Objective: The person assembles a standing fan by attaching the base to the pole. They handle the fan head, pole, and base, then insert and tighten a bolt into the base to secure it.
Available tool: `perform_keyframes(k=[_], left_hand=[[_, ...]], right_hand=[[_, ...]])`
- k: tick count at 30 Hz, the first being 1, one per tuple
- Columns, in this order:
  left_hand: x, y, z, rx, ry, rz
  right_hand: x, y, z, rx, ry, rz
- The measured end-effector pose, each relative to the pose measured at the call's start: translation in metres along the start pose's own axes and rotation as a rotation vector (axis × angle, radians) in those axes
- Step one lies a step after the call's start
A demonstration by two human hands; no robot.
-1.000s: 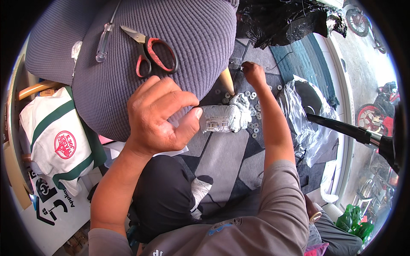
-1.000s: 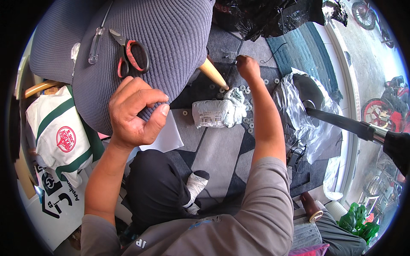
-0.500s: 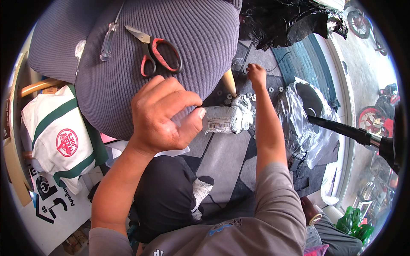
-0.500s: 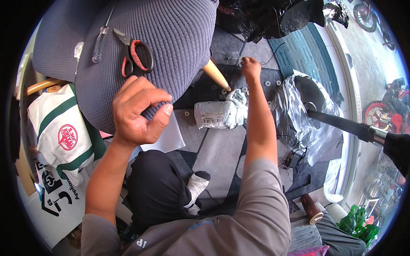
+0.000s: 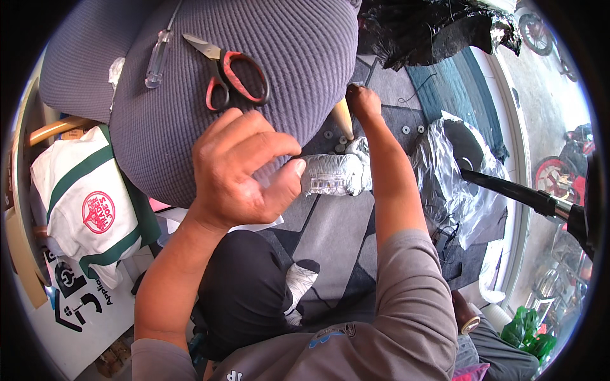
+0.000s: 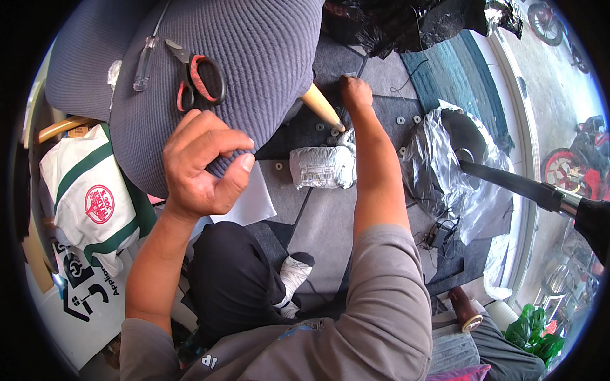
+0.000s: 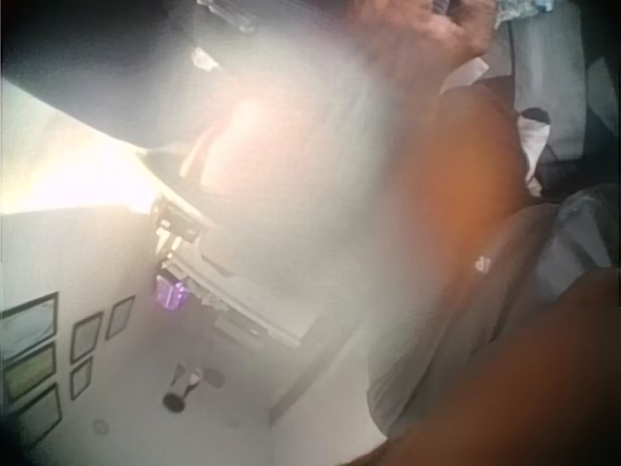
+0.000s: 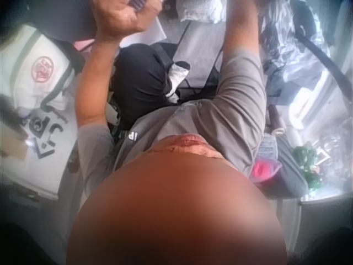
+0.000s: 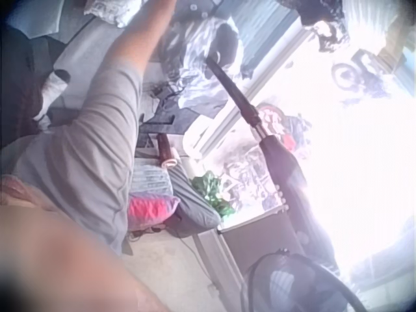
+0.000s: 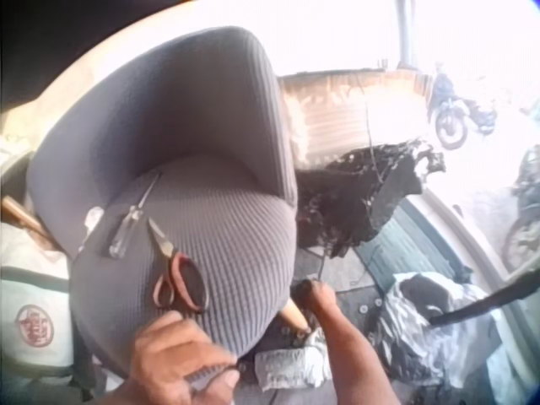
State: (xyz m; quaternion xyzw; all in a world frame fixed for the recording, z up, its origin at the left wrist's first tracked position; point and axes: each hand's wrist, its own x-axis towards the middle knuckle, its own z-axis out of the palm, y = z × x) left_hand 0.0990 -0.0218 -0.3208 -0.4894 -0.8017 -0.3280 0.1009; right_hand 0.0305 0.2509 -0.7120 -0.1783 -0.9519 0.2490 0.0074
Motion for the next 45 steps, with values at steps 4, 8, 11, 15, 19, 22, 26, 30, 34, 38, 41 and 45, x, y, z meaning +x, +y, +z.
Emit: perform_keyframes(k=[4, 8, 11, 15, 19, 22, 26, 30, 34, 38, 41, 45], left_hand=[[0.001, 0.0, -0.002, 0.003, -0.026, -0.004], [0.002, 0.001, -0.001, -0.005, -0.016, 0.007], [0.002, 0.002, -0.001, -0.006, -0.019, -0.006], [0.001, 0.002, 0.0, 0.003, -0.016, -0.007], [0.001, 0.002, 0.001, 0.007, -0.009, -0.007], [0.002, 0.005, 0.001, 0.006, -0.015, -0.007], [0.004, 0.008, -0.001, 0.01, -0.033, 0.017], [0.002, 0.011, -0.002, -0.021, -0.078, -0.009], [0.0, 0.012, -0.002, -0.008, -0.095, 0.048], [-0.002, 0.011, 0.001, -0.006, -0.091, 0.096], [-0.004, 0.011, 0.002, 0.029, -0.1, 0.102], [-0.006, 0.011, 0.005, 0.061, -0.087, 0.135]], right_hand=[[-0.015, 0.01, -0.007, 0.675, 0.135, 0.254], [-0.054, 0.024, -0.018, 1.334, -0.066, 0.529], [-0.068, 0.011, -0.015, 0.648, 0.043, 0.154], [-0.073, 0.001, -0.014, 0.163, -0.087, -0.168], [-0.07, -0.001, -0.011, 0.11, -0.094, -0.204], [-0.066, -0.002, -0.008, 0.014, -0.167, -0.124], [-0.093, 0.003, -0.018, 0.548, 0.172, 0.218], [-0.196, 0.019, -0.048, 2.04, 0.113, 0.417], [-0.348, 0.046, -0.089, 2.109, 0.165, 0.478], [-0.493, 0.098, -0.122, 1.764, 0.401, 1.008], [-0.585, 0.152, -0.14, 1.518, 0.642, 1.15], [-0.655, 0.223, -0.123, 0.507, 0.532, 1.543]])
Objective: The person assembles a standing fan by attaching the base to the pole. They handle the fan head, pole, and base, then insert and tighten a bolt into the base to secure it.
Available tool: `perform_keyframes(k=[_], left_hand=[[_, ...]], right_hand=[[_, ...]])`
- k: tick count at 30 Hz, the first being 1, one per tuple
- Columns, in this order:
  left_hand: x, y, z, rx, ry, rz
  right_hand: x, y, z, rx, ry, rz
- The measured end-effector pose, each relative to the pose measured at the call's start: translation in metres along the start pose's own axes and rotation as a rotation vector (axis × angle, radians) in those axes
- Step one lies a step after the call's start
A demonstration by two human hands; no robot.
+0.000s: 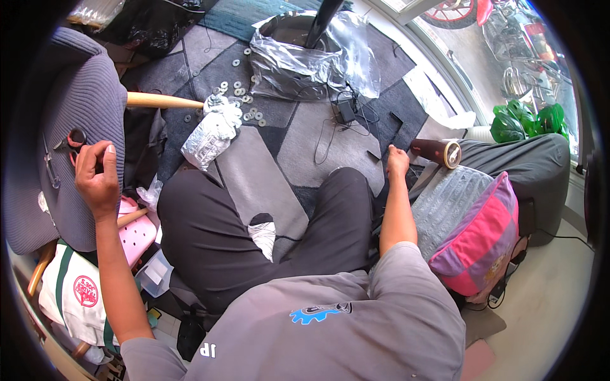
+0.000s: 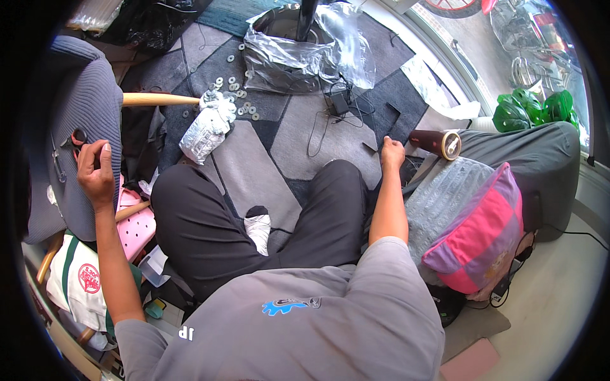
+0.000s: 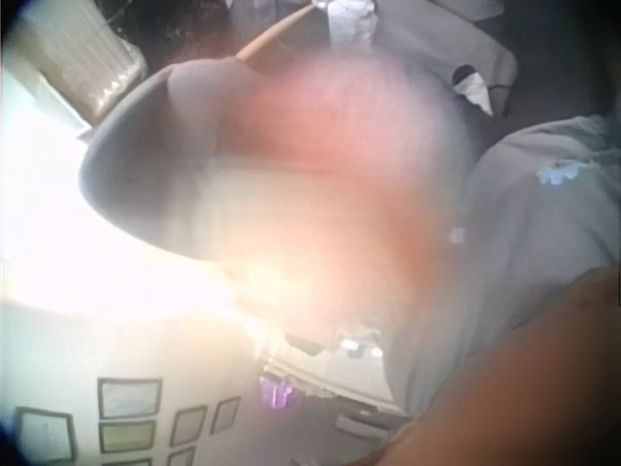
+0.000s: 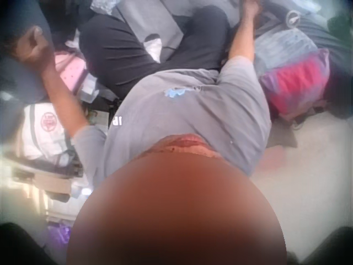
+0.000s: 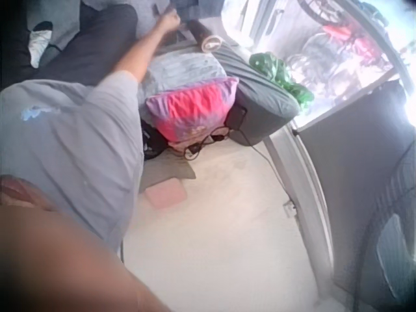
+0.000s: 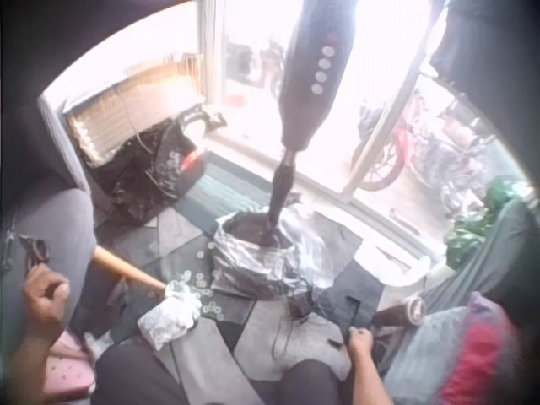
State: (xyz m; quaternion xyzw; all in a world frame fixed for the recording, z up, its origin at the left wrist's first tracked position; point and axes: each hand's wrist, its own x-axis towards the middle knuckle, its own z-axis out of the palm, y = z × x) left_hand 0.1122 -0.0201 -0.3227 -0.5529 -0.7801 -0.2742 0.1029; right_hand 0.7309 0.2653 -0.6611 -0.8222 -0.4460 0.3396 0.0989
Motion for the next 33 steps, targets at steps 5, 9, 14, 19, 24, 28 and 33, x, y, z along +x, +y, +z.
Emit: perform_keyframes(k=[5, 9, 14, 19, 24, 28, 33], left_hand=[[0.0, 0.001, -0.001, 0.077, -0.01, -0.01], [-0.001, -0.001, -0.001, 0.12, -0.04, -0.075], [0.002, -0.006, -0.001, 0.102, 0.006, -0.07], [0.018, 0.052, 0.016, -0.213, 0.145, -0.354], [0.023, 0.195, 0.104, -0.799, -0.408, -0.012], [0.032, 0.251, 0.148, -0.902, -0.542, 0.042], [0.029, 0.263, 0.176, -1.03, -0.42, -0.021]], right_hand=[[0.03, 0.041, 0.036, -0.375, 0.03, -0.216], [-0.007, -0.003, 0.038, 0.194, -0.08, -0.107], [-0.131, -0.077, -0.009, 0.685, -0.677, -0.158], [-0.237, -0.118, -0.058, 0.518, -1.218, -0.165], [-0.257, -0.135, -0.098, 0.421, -1.332, -0.259], [-0.256, -0.121, -0.109, 0.574, -1.367, -0.195], [-0.242, -0.101, -0.107, 0.79, -1.423, -0.131]])
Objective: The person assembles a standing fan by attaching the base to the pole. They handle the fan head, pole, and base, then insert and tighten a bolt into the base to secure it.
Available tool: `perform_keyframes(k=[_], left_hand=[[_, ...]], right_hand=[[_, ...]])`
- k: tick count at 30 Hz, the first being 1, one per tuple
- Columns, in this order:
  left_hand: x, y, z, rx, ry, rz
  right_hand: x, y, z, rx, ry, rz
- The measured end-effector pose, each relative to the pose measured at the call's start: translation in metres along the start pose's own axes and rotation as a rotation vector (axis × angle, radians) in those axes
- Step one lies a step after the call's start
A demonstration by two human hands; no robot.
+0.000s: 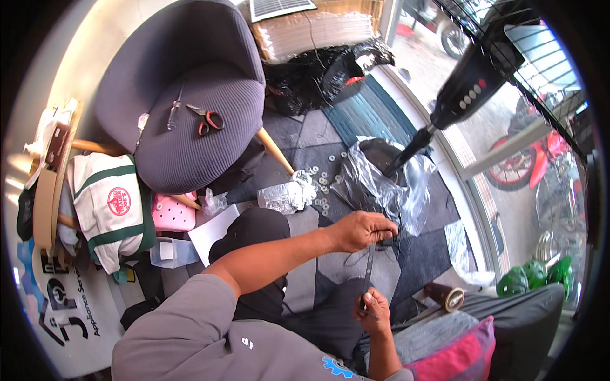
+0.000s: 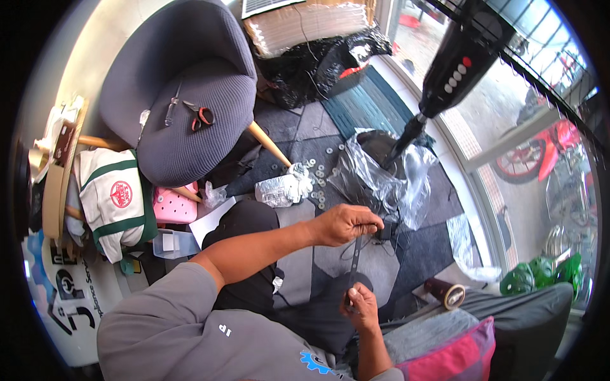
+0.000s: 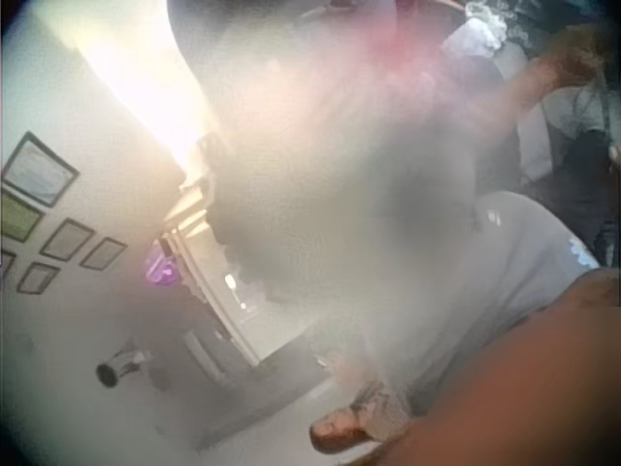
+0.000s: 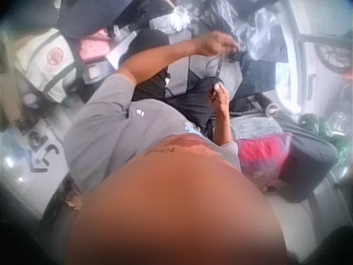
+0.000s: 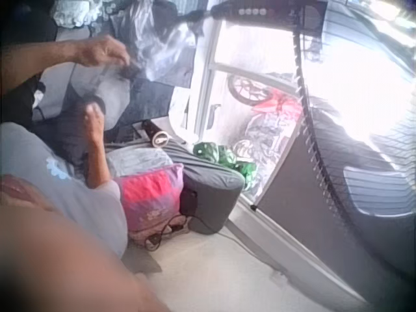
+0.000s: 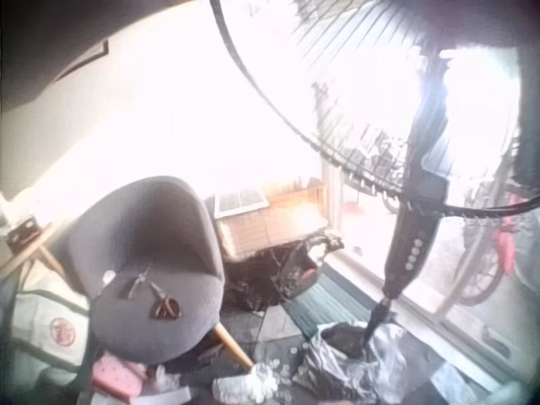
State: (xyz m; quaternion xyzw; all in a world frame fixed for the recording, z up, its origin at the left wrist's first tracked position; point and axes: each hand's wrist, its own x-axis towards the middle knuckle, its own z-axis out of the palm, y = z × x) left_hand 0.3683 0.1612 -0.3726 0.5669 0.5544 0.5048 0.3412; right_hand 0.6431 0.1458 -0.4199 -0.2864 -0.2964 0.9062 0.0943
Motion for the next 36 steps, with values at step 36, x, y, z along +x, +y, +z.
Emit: perform_keyframes(k=[36], left_hand=[[-0.107, 0.076, -0.071, -0.356, -0.073, -0.499]], right_hand=[[0.052, -0.017, 0.054, 0.105, -0.223, -0.166]])
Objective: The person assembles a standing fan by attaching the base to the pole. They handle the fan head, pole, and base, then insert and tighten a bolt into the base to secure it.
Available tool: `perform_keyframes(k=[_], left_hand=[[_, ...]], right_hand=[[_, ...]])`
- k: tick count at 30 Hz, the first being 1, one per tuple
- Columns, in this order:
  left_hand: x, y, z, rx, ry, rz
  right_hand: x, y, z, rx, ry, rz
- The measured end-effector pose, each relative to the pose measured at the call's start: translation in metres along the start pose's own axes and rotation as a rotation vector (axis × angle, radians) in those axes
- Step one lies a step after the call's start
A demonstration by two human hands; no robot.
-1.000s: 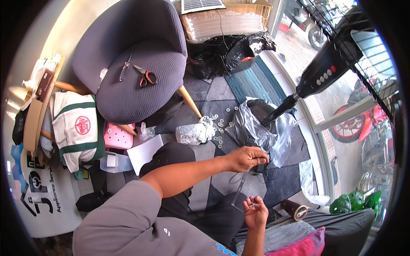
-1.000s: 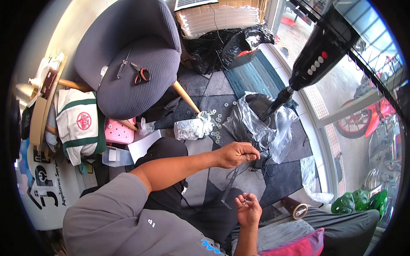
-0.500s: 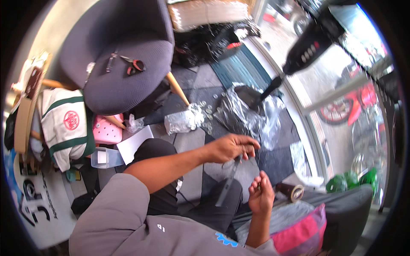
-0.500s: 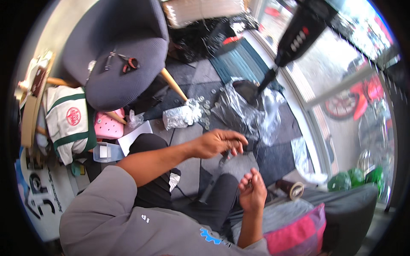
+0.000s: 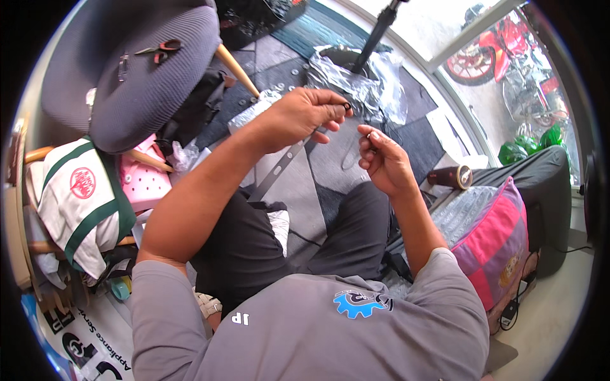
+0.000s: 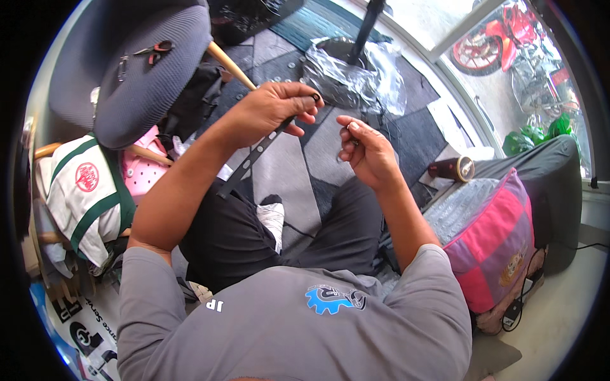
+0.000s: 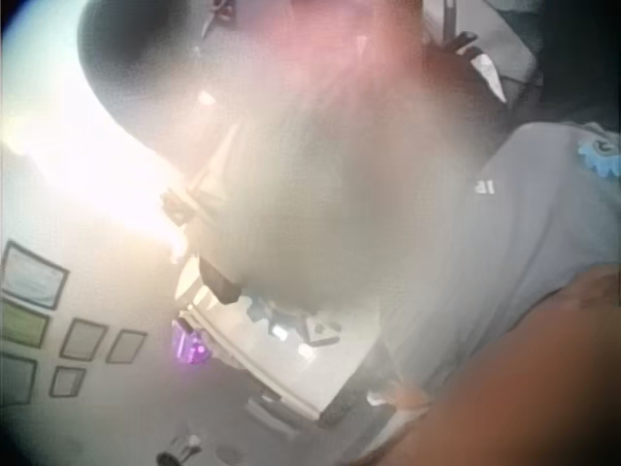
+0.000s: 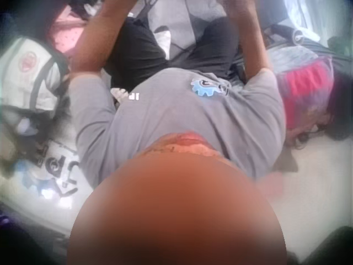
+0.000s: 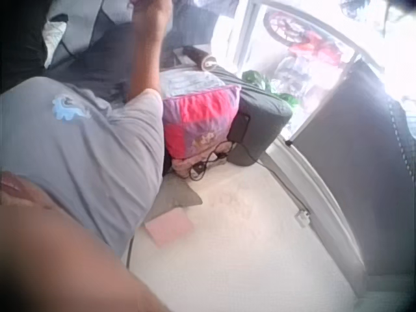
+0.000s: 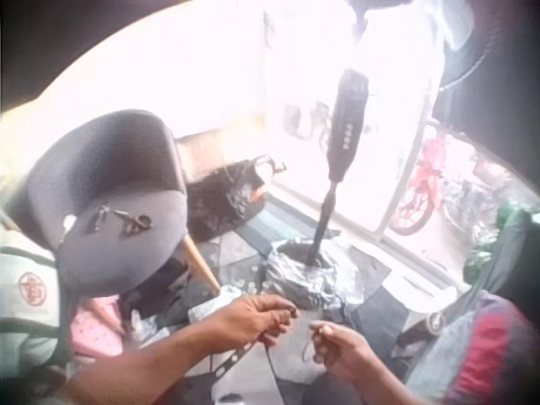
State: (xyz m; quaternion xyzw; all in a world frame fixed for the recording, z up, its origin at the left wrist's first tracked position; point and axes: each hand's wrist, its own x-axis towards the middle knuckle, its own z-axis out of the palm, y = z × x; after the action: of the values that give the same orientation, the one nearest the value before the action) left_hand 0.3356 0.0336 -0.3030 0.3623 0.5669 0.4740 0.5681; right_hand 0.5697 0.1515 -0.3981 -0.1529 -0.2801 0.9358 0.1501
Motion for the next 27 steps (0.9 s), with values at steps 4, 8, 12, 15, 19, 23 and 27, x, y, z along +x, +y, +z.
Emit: perform_keyframes(k=[4, 8, 12, 15, 19, 23, 27], left_hand=[[-0.009, 0.002, -0.013, -0.071, 0.025, 0.044], [-0.018, 0.008, -0.019, -0.137, 0.043, 0.116], [-0.023, 0.016, -0.02, -0.135, 0.07, 0.14], [-0.022, 0.016, -0.019, -0.111, 0.098, 0.171], [-0.019, 0.013, -0.018, -0.2, 0.078, 0.151], [-0.017, 0.012, -0.013, -0.072, 0.087, 0.211], [-0.016, 0.011, -0.012, -0.031, 0.097, 0.177]], right_hand=[[0.036, 0.001, 0.04, 0.069, 0.05, -0.163], [0.053, 0.002, 0.074, 0.026, 0.007, -0.35], [0.059, -0.005, 0.091, -0.034, -0.047, -0.446], [0.057, -0.012, 0.097, -0.194, 0.03, -0.509], [0.053, -0.018, 0.105, -0.624, 0.136, -0.593], [0.054, -0.016, 0.113, -0.977, 0.23, -0.644], [0.054, -0.017, 0.115, -1.216, 0.344, -0.65]])
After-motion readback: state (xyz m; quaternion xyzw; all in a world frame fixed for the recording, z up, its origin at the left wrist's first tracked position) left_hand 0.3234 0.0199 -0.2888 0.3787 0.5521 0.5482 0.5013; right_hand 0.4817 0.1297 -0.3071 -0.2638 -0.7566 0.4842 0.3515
